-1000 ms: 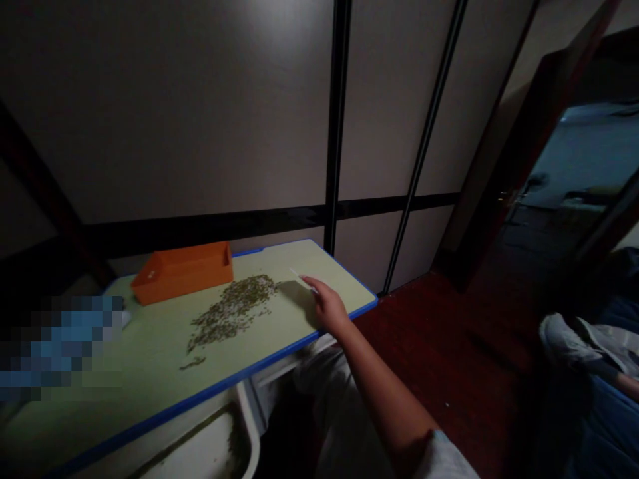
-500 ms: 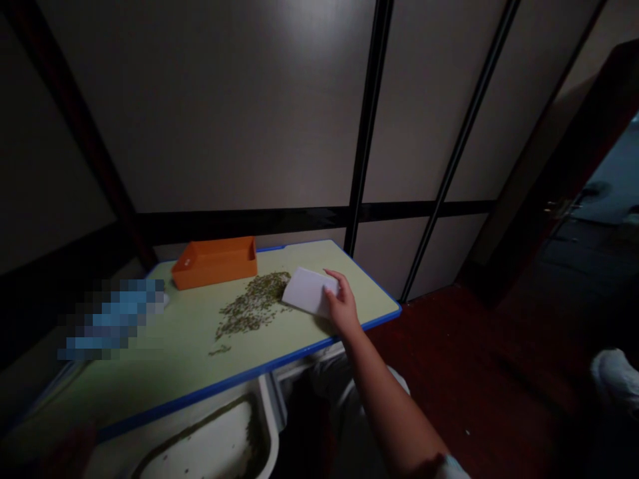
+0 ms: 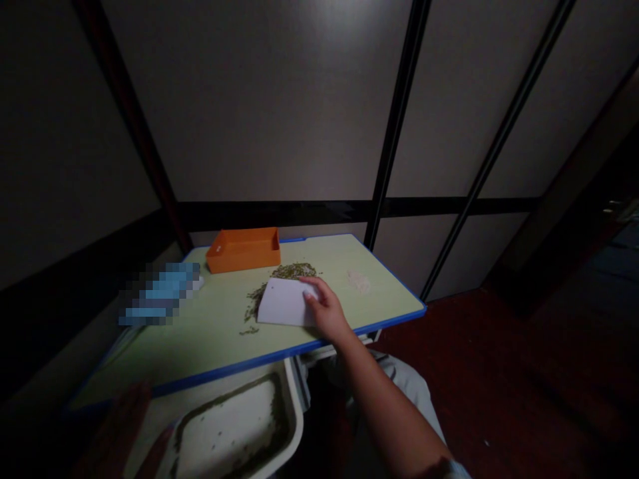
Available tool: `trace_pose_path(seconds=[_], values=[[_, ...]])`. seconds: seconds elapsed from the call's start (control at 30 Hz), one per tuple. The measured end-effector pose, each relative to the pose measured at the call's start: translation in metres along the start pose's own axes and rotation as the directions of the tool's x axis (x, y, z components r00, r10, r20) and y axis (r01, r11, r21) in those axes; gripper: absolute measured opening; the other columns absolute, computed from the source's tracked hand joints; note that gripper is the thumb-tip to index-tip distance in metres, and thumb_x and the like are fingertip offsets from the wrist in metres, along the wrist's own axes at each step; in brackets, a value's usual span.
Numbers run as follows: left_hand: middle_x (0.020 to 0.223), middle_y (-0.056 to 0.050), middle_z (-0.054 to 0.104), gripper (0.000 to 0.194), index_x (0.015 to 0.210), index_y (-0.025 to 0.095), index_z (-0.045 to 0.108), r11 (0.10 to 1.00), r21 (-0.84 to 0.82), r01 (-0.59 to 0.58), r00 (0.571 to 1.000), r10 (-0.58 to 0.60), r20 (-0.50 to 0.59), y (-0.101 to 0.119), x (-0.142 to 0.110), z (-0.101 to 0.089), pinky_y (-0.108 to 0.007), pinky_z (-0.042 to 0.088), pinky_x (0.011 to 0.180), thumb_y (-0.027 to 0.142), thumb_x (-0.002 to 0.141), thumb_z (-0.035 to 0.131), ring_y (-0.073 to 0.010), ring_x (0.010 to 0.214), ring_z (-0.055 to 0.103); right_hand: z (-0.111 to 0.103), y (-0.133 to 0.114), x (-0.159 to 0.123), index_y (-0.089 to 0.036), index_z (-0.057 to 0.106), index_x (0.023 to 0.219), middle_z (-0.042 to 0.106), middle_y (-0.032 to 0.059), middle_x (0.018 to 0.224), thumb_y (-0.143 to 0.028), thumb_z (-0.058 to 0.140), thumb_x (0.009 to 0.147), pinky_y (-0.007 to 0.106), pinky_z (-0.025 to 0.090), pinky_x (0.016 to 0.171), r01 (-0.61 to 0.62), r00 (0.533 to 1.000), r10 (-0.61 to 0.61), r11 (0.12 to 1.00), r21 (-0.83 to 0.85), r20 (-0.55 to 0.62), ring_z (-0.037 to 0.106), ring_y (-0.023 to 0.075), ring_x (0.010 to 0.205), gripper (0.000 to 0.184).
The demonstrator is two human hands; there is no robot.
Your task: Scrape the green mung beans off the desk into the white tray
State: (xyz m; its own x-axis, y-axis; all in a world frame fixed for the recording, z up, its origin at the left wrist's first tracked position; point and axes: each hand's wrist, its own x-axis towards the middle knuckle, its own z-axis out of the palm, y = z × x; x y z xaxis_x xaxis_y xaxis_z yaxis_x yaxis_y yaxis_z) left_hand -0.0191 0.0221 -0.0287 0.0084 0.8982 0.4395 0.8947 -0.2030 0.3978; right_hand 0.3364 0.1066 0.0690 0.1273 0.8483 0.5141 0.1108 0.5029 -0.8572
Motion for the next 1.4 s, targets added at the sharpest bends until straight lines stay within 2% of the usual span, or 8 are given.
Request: trace_pose_path(seconds=[0.2, 0.4, 0.6, 0.7, 0.93, 1.1, 1.3, 1.4], values=[[0.161, -0.008, 0.025, 0.071, 0.149, 0.026, 0.022, 0.996, -0.055, 0.065, 0.998, -0.064, 0.019, 0.016, -0.001, -0.005, -0.052, 0.028, 0.119, 0.056, 0.085, 0.031, -0.0267, 0.148, 0.023, -0.003, 0.001, -0.003, -0.025, 0.065, 0.112, 0.065, 0.0049, 0.121, -0.028, 0.058, 0.085, 0.04, 0.039, 0.104, 0.013, 1.0, -0.013, 0.999, -0.034, 0.014, 0.057, 0.0226, 0.115, 0.028], [0.161, -0.001, 0.027, 0.073, 0.149, 0.033, 0.019, 0.993, -0.067, 0.098, 0.995, -0.097, 0.016, 0.022, -0.005, -0.007, -0.048, 0.029, 0.12, 0.05, 0.082, 0.043, -0.0266, 0.146, 0.028, -0.005, 0.0, -0.004, -0.025, 0.065, 0.112, 0.064, 0.0035, 0.122, -0.028, 0.058, 0.084, 0.038, 0.04, 0.103, -0.026, 0.999, 0.027, 0.999, -0.026, 0.037, 0.056, 0.0222, 0.114, 0.03], [0.159, -0.003, 0.031, 0.069, 0.148, 0.028, 0.024, 0.998, -0.062, 0.021, 0.999, -0.024, -0.044, 0.024, -0.005, -0.008, -0.047, 0.029, 0.12, 0.049, 0.085, 0.039, -0.024, 0.146, 0.028, -0.007, 0.006, -0.003, -0.026, 0.064, 0.112, 0.064, 0.0031, 0.118, -0.029, 0.061, 0.081, 0.034, 0.047, 0.089, -0.103, 0.994, 0.103, 0.994, 0.026, 0.032, 0.059, 0.0218, 0.103, 0.031], [0.159, -0.003, 0.032, 0.067, 0.148, 0.028, 0.026, 0.997, -0.079, 0.027, 0.998, -0.031, -0.047, 0.025, -0.005, -0.008, -0.045, 0.032, 0.119, 0.049, 0.086, 0.037, -0.0229, 0.146, 0.029, -0.008, 0.009, -0.001, -0.026, 0.063, 0.113, 0.064, 0.0033, 0.117, -0.03, 0.06, 0.081, 0.033, 0.049, 0.082, -0.143, 0.99, 0.142, 0.988, 0.06, 0.024, 0.06, 0.0207, 0.095, 0.032], [0.158, -0.006, 0.032, 0.065, 0.144, 0.023, 0.034, 0.989, -0.116, 0.093, 0.996, -0.094, 0.001, 0.033, -0.005, -0.015, -0.048, 0.03, 0.119, 0.052, 0.086, 0.032, -0.0227, 0.147, 0.027, -0.008, 0.008, -0.001, -0.026, 0.065, 0.11, 0.063, 0.0034, 0.122, -0.029, 0.06, 0.083, 0.036, 0.043, 0.097, -0.066, 0.998, 0.067, 0.997, -0.051, 0.021, 0.056, 0.0228, 0.11, 0.028], [0.156, -0.008, 0.037, 0.067, 0.142, 0.02, 0.037, 0.987, -0.114, 0.116, 0.993, -0.118, -0.014, 0.035, -0.004, -0.016, -0.047, 0.028, 0.12, 0.054, 0.084, 0.032, -0.0237, 0.146, 0.028, -0.006, 0.008, -0.002, -0.027, 0.064, 0.11, 0.064, 0.0028, 0.119, -0.028, 0.06, 0.082, 0.036, 0.043, 0.097, -0.075, 0.997, 0.075, 0.997, -0.033, 0.006, 0.057, 0.023, 0.11, 0.029], [0.161, -0.005, 0.027, 0.066, 0.147, 0.025, 0.028, 0.977, -0.163, 0.14, 0.99, -0.135, 0.042, 0.03, -0.004, -0.015, -0.049, 0.028, 0.119, 0.053, 0.087, 0.03, -0.0235, 0.147, 0.025, -0.005, 0.003, -0.002, -0.026, 0.064, 0.11, 0.064, 0.0029, 0.117, -0.028, 0.06, 0.082, 0.034, 0.042, 0.096, -0.09, 0.995, 0.091, 0.995, -0.036, 0.033, 0.057, 0.0217, 0.107, 0.028], [0.16, -0.007, 0.029, 0.068, 0.146, 0.023, 0.031, 0.979, -0.152, 0.137, 0.99, -0.132, 0.041, 0.03, -0.003, -0.015, -0.049, 0.028, 0.119, 0.055, 0.086, 0.032, -0.0248, 0.147, 0.025, -0.006, 0.002, -0.002, -0.026, 0.064, 0.111, 0.063, 0.0029, 0.119, -0.028, 0.059, 0.083, 0.034, 0.042, 0.096, -0.097, 0.994, 0.099, 0.994, -0.043, 0.053, 0.056, 0.0216, 0.107, 0.029]])
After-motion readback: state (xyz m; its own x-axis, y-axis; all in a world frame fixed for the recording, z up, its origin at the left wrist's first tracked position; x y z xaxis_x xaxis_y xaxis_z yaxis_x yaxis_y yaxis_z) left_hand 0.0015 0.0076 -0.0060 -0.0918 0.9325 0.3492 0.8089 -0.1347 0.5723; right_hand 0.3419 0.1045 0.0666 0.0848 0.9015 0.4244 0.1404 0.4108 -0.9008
